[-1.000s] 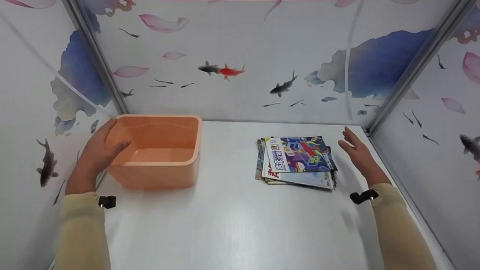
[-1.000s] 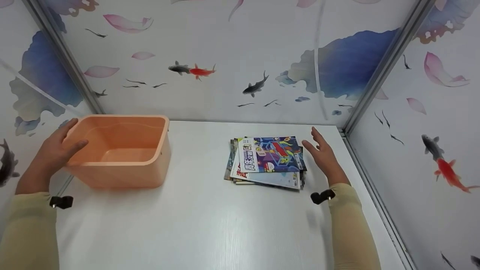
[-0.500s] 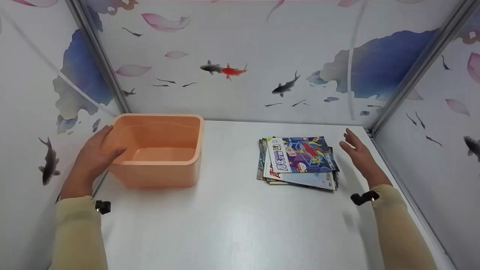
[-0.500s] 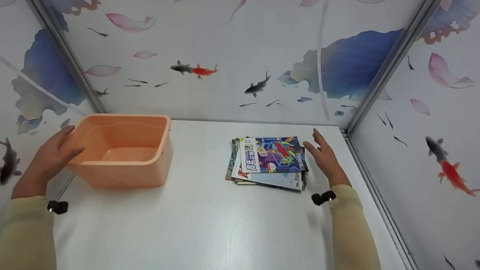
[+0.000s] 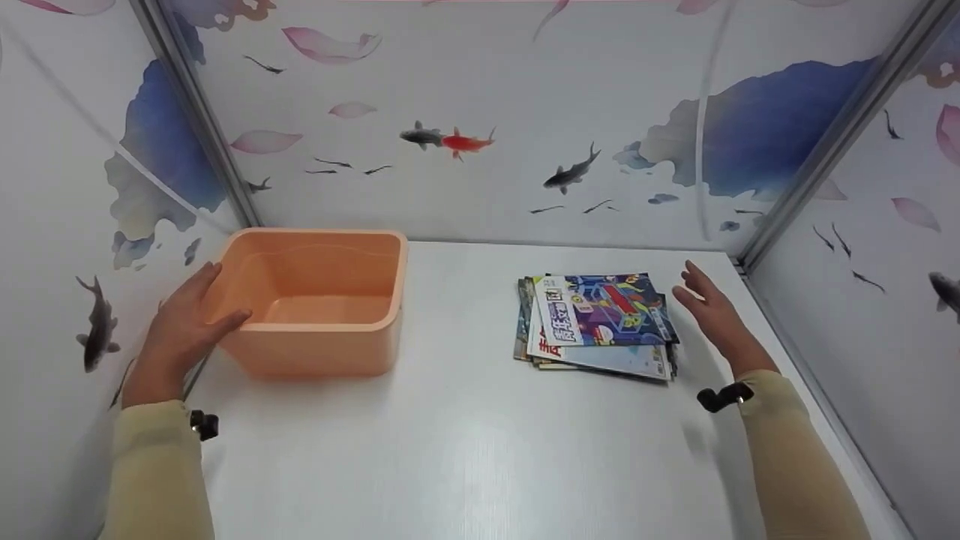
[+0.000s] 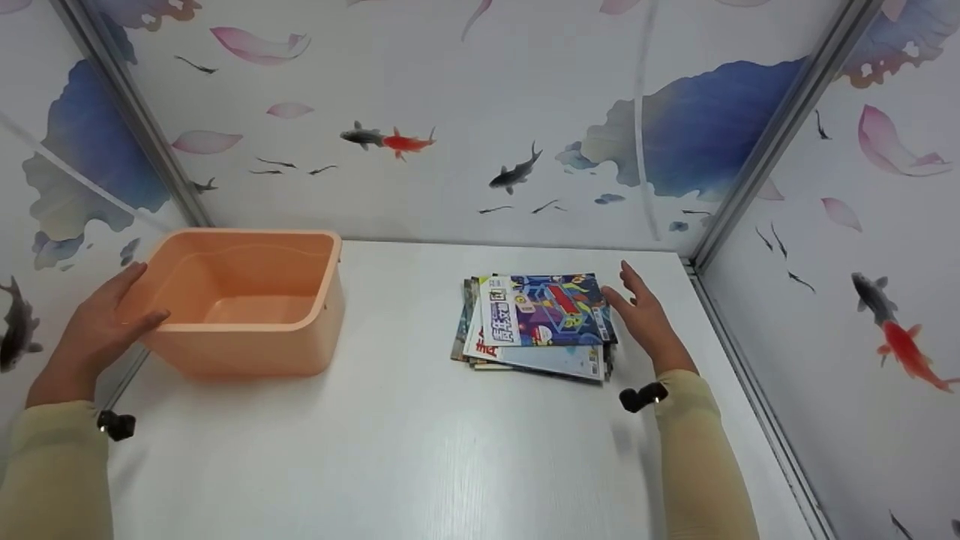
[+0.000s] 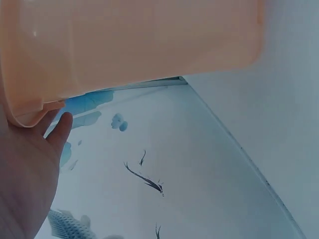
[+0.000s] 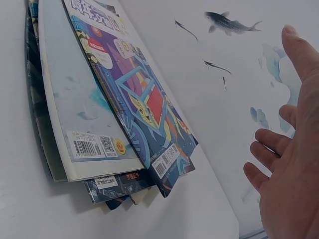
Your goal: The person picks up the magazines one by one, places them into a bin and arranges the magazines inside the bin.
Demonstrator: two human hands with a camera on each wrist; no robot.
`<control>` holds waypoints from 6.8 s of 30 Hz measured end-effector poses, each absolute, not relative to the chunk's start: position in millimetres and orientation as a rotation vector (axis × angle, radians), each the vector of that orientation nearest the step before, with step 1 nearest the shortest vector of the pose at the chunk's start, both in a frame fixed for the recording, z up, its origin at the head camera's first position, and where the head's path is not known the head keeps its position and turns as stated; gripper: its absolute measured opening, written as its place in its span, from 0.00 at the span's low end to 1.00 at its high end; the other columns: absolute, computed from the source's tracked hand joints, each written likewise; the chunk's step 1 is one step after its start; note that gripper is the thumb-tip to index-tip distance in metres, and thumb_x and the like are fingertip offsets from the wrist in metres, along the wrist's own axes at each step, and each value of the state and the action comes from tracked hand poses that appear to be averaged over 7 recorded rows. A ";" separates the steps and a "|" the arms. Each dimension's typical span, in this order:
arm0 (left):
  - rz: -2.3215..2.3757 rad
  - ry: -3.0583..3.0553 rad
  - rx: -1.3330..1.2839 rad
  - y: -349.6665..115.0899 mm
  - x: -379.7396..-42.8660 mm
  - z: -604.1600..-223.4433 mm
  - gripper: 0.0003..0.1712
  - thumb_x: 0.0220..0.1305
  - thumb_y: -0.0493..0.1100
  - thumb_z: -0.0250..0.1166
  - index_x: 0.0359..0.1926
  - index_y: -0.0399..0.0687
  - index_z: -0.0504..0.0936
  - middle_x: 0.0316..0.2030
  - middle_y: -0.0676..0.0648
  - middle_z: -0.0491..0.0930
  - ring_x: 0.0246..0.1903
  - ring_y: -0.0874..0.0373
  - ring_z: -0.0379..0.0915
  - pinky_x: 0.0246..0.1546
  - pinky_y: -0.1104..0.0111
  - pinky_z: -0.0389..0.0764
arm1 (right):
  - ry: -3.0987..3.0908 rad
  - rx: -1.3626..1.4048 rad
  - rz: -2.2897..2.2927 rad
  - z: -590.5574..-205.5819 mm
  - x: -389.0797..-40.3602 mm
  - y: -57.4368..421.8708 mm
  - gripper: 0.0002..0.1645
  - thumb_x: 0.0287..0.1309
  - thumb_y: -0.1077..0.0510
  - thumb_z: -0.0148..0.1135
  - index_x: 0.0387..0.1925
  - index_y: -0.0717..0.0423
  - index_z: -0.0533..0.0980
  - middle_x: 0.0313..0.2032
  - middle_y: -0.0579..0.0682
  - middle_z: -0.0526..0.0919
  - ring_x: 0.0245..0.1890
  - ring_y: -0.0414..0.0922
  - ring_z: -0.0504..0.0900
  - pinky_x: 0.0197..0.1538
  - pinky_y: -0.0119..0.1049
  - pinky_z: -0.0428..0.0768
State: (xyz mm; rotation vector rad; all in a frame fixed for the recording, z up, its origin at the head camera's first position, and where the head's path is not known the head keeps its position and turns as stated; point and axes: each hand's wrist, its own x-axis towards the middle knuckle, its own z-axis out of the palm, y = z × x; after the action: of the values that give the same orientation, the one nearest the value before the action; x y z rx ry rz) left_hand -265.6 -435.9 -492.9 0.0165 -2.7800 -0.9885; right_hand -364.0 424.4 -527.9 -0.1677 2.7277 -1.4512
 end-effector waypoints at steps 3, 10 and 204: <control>-0.964 -2.789 0.051 -434.6 -265.4 -494.6 0.64 0.69 0.74 0.70 0.92 0.59 0.48 0.89 0.41 0.47 0.84 0.26 0.45 0.73 0.19 0.51 | 2.731 -0.149 -1.432 -534.5 -366.1 425.0 0.53 0.86 0.36 0.52 0.92 0.45 0.36 0.88 0.66 0.43 0.86 0.71 0.43 0.82 0.75 0.51; -0.946 -2.796 0.071 -433.9 -263.0 -496.7 0.63 0.70 0.74 0.69 0.92 0.63 0.45 0.90 0.43 0.45 0.84 0.25 0.42 0.73 0.18 0.49 | 2.727 -0.138 -1.372 -552.1 -370.1 420.6 0.57 0.81 0.28 0.54 0.92 0.40 0.36 0.89 0.64 0.45 0.86 0.69 0.46 0.82 0.75 0.53; -0.953 -2.805 0.182 -426.2 -260.4 -495.6 0.70 0.68 0.79 0.66 0.91 0.53 0.39 0.90 0.42 0.38 0.85 0.26 0.42 0.73 0.20 0.50 | 1.884 -0.094 -2.308 -473.1 -357.2 150.3 0.63 0.68 0.61 0.79 0.91 0.31 0.52 0.80 0.55 0.64 0.68 0.54 0.81 0.66 0.41 0.86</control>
State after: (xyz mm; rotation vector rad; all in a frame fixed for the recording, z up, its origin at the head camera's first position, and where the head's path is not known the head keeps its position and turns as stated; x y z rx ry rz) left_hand -260.4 -426.2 -495.6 0.1820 -2.8046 -0.9525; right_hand -357.2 150.3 -473.1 -0.0942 1.8843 -2.3084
